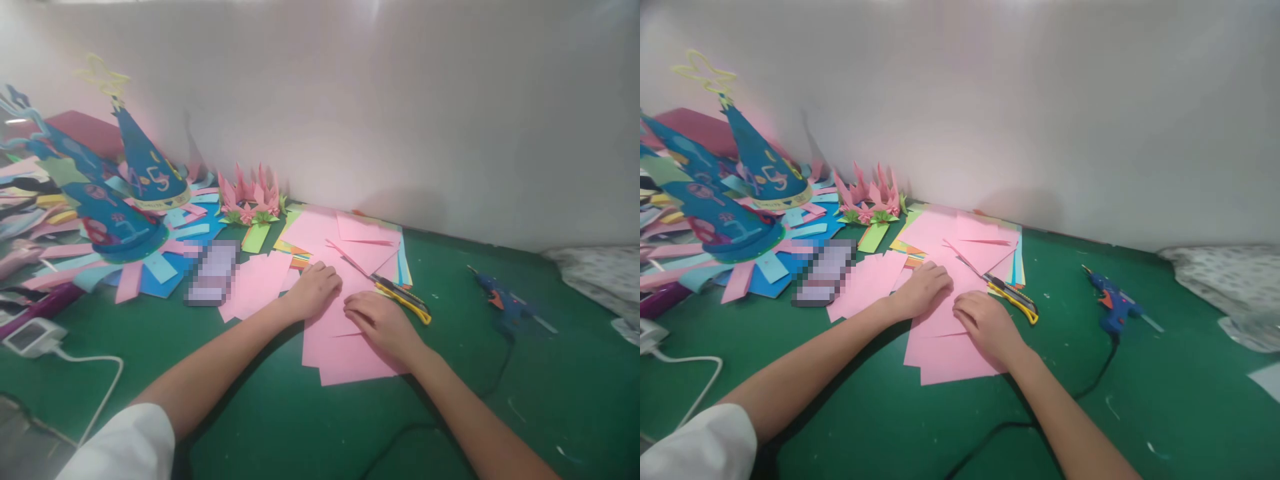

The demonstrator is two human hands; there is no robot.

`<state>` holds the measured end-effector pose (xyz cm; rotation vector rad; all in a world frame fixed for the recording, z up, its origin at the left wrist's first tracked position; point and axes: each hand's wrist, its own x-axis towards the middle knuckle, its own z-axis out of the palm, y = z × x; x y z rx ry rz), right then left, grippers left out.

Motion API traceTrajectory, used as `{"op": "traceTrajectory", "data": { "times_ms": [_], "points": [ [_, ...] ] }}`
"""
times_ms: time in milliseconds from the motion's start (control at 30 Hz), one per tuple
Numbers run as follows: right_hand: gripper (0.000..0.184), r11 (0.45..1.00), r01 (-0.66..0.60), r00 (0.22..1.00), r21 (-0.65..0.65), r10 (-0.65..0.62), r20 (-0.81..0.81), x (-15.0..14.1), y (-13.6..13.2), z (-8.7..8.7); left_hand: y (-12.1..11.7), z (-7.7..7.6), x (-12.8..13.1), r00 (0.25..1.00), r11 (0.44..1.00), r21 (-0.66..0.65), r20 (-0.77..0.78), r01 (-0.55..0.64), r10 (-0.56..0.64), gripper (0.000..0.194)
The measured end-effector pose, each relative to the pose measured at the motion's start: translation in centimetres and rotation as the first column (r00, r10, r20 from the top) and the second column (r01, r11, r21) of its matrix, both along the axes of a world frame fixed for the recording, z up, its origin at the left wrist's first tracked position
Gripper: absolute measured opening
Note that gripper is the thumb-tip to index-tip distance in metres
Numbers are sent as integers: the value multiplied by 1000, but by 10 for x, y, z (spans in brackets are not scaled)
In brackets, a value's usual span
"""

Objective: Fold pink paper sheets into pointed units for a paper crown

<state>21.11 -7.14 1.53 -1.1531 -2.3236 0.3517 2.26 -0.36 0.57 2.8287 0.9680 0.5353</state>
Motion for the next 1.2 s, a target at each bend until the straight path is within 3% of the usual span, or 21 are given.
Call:
{"op": "traceTrajectory", "data": {
  "times_ms": [267,467,733,1000,1200],
  "points": [
    [19,999,-18,999,32,17,30,-13,1,-2,0,1,-4,989,973,211,-97,-89,112,19],
    [20,999,-20,998,39,18,55,-8,2,4,2,-1,-8,978,950,280,-117,-137,176,21],
    [21,1000,21,1000,22,-22,15,1,-3,10,8,-6,-18,975,958,205,-50,-202,217,19],
    [23,998,-8,1000,57,7,24,12,-3,10,12,3,-32,951,936,242,-111,-256,288,20],
    [19,970,239,963,-45,-242,-121,7,0,2,11,12,-32,964,951,203,-75,-235,254,17]
  ]
}}
